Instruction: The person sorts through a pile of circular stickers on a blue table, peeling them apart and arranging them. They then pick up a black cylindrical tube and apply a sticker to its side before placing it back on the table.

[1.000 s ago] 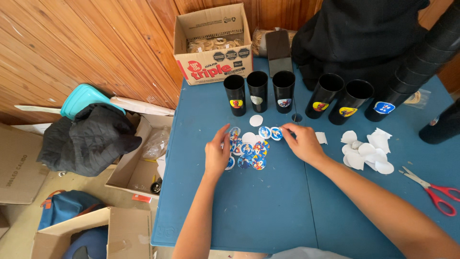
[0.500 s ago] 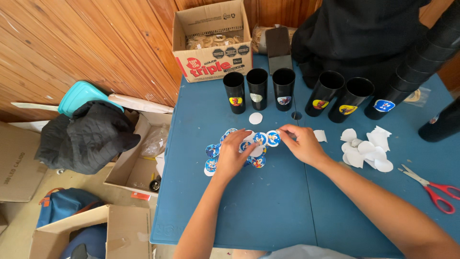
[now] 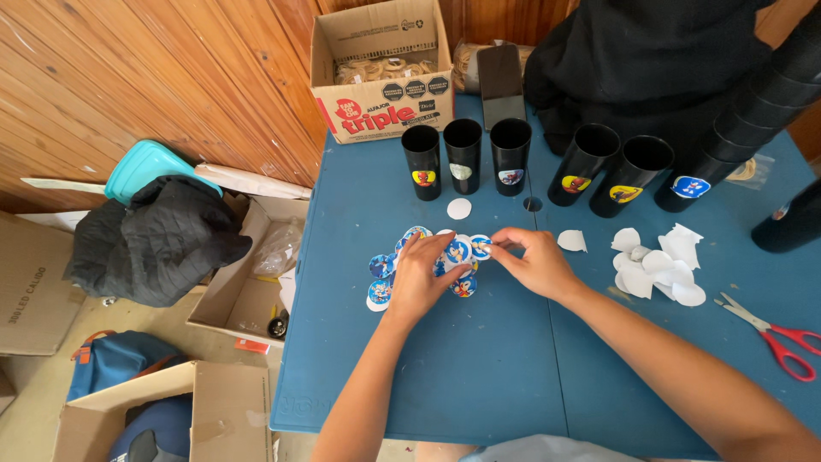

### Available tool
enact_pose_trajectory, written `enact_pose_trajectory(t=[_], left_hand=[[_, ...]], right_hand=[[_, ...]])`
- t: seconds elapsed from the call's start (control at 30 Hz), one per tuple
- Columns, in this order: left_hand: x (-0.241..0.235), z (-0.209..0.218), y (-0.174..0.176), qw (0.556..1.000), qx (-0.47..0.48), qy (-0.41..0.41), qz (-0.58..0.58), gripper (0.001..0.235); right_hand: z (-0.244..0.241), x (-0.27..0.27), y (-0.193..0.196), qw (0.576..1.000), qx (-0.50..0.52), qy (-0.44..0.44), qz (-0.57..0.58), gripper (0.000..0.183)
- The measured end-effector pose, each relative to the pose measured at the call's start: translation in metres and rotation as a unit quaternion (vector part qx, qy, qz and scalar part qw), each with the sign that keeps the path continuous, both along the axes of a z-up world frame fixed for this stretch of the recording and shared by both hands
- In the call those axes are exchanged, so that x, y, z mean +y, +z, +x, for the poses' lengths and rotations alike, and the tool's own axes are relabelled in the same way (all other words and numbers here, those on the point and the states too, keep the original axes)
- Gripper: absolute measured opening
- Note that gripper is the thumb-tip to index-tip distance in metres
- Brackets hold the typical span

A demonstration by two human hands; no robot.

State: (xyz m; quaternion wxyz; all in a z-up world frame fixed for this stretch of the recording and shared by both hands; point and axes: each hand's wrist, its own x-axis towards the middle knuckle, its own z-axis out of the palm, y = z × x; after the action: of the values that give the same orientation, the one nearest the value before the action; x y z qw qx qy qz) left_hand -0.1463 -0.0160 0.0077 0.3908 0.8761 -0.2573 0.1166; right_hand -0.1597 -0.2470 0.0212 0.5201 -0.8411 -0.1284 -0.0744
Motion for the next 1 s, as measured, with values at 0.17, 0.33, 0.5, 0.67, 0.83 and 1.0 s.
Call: enact_pose_trajectory(t=[0.17,0.33,0.5,0.67,0.83,1.0], left_hand=[[0.004,0.001,0.0,1.0,-0.008,-0.01,0.006,0.054],[0.007,0.004,-0.008,0.999,0.003,-0.032,-0.026,0.055],[0.022,0.011,-0.006,0.998,-0.037,-0.001,-0.049,0.05],[0.041,0.011,0.019,0.984,-0.048,0.135,-0.109,0.051],[0.055,0.013,0.015,0.975,-0.014,0.195,-0.102,0.053],[0.054,0.015,0.018,0.972,0.011,0.208,-0.106,0.054]], right_hand=[[0.002,-0.003,0.0,1.0,0.004,0.002,-0.024,0.01],[0.001,-0.005,0.006,0.998,0.001,0.003,-0.055,0.01],[0.017,-0.021,-0.002,0.997,0.005,-0.006,-0.082,0.012],[0.03,-0.031,-0.005,0.978,0.014,-0.017,-0.209,0.02],[0.054,-0.037,-0.042,0.946,-0.054,-0.034,-0.318,0.021],[0.051,-0.01,-0.058,0.842,-0.288,-0.132,-0.437,0.035]])
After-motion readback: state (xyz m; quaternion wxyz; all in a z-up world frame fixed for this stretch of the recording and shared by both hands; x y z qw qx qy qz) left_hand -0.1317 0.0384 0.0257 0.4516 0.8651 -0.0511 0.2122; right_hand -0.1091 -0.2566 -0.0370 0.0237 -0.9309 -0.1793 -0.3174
